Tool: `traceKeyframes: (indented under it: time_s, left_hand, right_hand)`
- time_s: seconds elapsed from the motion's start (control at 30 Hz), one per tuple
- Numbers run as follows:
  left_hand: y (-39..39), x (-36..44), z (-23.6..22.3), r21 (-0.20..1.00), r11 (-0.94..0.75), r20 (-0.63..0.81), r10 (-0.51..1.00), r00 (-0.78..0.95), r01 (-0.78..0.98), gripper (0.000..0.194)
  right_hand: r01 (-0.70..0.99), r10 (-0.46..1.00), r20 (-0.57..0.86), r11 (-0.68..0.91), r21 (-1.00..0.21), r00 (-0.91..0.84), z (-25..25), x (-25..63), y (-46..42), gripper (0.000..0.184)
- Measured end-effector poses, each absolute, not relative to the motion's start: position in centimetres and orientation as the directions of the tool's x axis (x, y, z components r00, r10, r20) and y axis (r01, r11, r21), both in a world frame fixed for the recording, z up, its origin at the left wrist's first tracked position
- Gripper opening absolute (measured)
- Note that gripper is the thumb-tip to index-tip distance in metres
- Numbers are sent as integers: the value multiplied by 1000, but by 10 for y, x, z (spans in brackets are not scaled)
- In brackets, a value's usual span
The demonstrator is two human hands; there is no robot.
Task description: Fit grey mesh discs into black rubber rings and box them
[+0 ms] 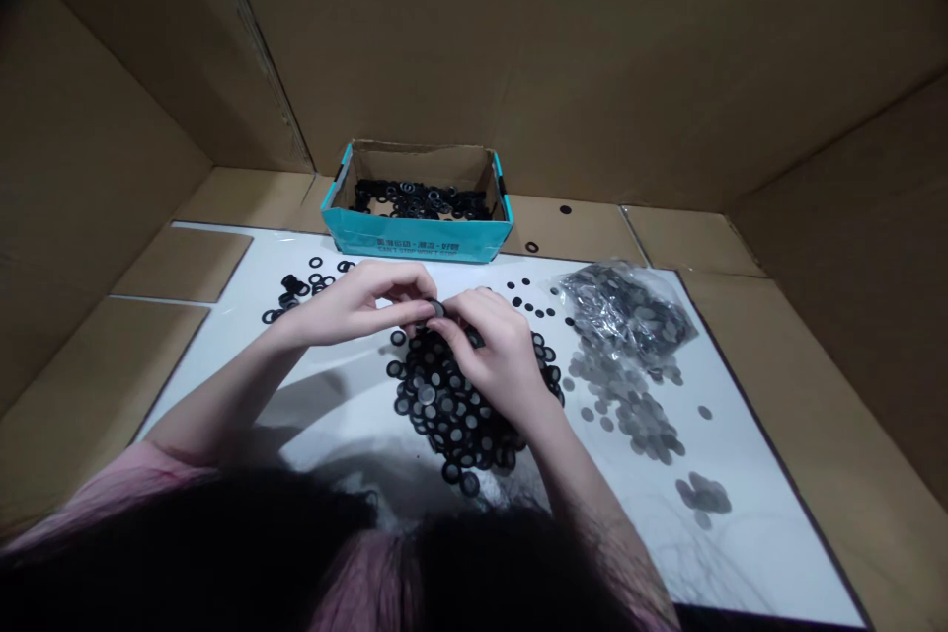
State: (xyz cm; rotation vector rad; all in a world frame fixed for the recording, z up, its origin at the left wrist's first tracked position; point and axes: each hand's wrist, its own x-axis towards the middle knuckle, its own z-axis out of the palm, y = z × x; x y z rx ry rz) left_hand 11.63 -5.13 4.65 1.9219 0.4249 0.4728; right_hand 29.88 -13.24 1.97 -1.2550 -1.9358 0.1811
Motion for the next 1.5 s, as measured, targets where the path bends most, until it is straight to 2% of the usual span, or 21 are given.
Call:
traceKeyframes:
  time_s: [0.23, 0.37, 0.47, 0.57, 0.9, 1.13, 1.33, 1.5]
  left_hand:
    - [-55, 118, 48, 980, -200, 110, 561, 820, 5, 17]
    - [-59, 118, 52, 989, -136, 123, 555, 822, -55, 13]
    - [-60, 116, 56, 990, -119, 129, 527, 840, -77, 11]
    - [-58, 113, 59, 988, -142, 122, 471, 874, -61, 12]
    - [-61, 111, 64, 978, -207, 126, 435, 892, -37, 15]
    - [-59, 103, 64, 906, -424, 177, 419, 890, 19, 20]
    - [-63, 110, 61, 928, -373, 207, 480, 852, -15, 16]
    - [-65, 114, 60, 929, -369, 232, 483, 845, -44, 15]
  right_hand:
    - [638, 812, 567, 510, -577, -137, 21, 296, -133, 14]
    - [501, 813, 549, 562, -658, -192, 26, 299, -135, 15]
    - [404, 786, 567, 615, -677, -246, 29, 303, -136, 12]
    - [375, 763, 582, 645, -666, -281, 31, 304, -137, 10]
    - [428, 713, 625, 696, -577, -317, 35, 304, -141, 10]
    - [518, 718, 612, 681, -518, -332, 33, 299, -142, 9]
    - [585, 698, 647, 674, -450, -306, 34, 299, -141, 11]
    - [566, 694, 652, 683, -462, -305, 34, 301, -140, 13]
